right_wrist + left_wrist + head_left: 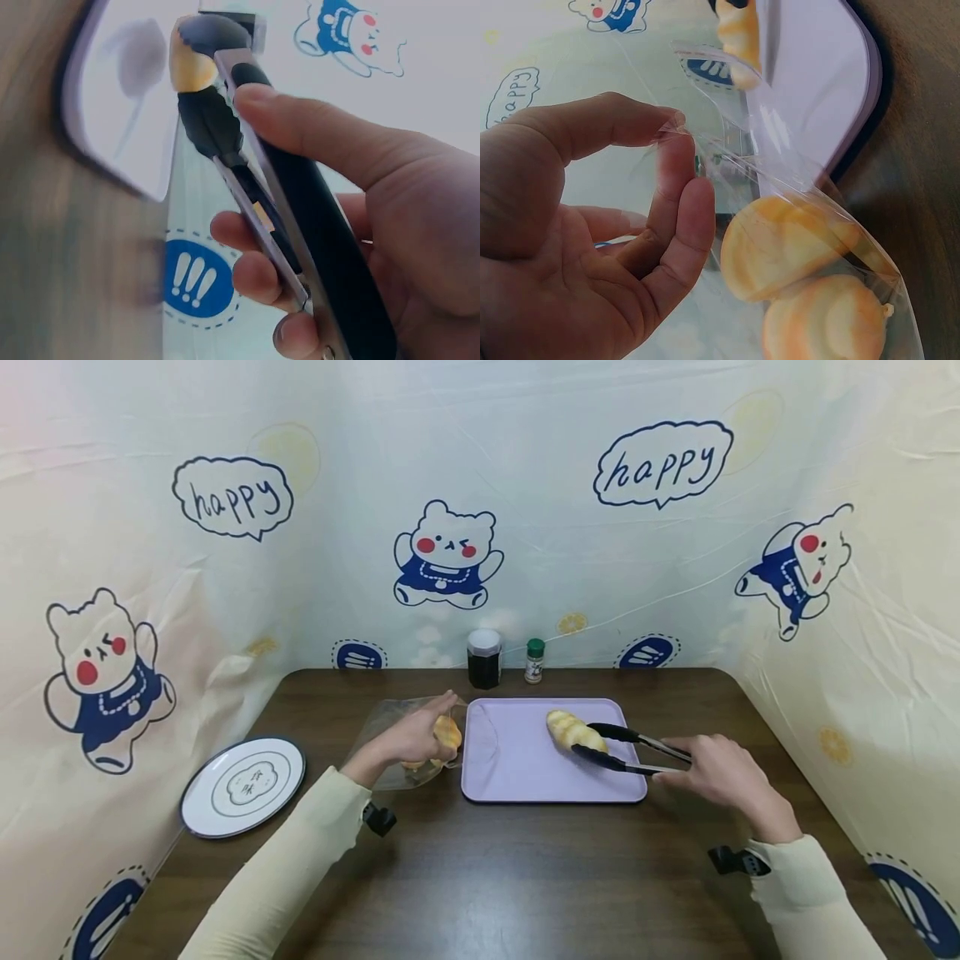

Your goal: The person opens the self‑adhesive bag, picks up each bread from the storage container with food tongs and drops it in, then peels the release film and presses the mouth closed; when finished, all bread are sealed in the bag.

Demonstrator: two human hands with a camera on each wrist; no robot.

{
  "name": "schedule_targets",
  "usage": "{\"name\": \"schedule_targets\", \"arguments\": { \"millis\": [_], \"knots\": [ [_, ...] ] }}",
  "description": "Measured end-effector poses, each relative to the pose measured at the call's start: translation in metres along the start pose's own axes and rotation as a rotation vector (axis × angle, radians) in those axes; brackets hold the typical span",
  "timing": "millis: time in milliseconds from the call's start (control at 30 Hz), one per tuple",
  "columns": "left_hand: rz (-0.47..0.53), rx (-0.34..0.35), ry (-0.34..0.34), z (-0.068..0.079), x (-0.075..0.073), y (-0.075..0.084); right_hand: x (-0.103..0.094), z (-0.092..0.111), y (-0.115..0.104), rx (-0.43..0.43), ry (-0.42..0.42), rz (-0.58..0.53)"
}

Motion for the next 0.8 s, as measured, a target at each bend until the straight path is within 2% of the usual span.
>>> {"name": "schedule_targets", "arguments": {
  "millis": [500, 800],
  "knots": [
    [0.000, 0.017, -0.011, 0.001, 0.002, -0.001, -0.008, -0.016, -0.054, -0.160, 0.008, -0.109],
    [0.005, 0.018, -0.016, 0.002, 0.001, 0.000, -0.004, -0.025, -0.078, -0.191, -0.050, -0.150]
  ]
}}
Point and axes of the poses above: each hand's wrist, its own z-axis away from the middle knuckle, its own x-axis out of the palm, y = z × x, the point moved 10 cm from there along -z, towards the middle knuckle, and after that the axes turned 12 degrees about y, right-handed, at the moved point
